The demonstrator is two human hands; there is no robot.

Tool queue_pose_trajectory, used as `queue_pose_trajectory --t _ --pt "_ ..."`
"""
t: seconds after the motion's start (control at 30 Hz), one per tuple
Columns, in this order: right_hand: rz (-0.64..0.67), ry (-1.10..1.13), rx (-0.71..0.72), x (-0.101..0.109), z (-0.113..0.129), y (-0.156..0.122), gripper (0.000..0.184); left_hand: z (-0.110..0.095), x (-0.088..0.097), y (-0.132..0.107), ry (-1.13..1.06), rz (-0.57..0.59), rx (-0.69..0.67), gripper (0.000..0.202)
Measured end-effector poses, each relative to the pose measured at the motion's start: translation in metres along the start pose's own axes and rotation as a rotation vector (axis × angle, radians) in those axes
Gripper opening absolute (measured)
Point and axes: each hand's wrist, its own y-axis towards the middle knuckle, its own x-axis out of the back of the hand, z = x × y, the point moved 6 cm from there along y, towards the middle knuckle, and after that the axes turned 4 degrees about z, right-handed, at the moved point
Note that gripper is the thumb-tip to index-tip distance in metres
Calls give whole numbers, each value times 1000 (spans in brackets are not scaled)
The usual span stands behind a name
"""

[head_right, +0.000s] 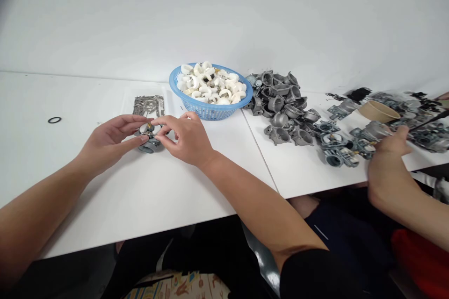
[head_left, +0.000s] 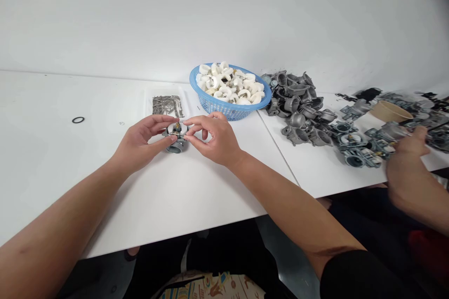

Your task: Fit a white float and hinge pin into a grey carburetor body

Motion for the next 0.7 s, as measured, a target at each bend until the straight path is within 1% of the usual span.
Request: queue_pose_trajectory --t 0.2,0.3,0.43,0.57,0.7 --pt "46 71 -75 -3 -6 5 19 1 1 1 -13 -27 46 61" --pt "59 110 -100 -3 -8 7 15 1 2 1 -29 -52 63 65" --pt "71 125 -108 -6 -8 7 14 -2 1 0 18 -61 54 61" --pt "61 140 -118 -7 -6 6 23 -7 0 -2 62 -83 58 60" --pt "40 212 -215 -6 -11 5 31 -13 -1 -5 107 -113 56 53"
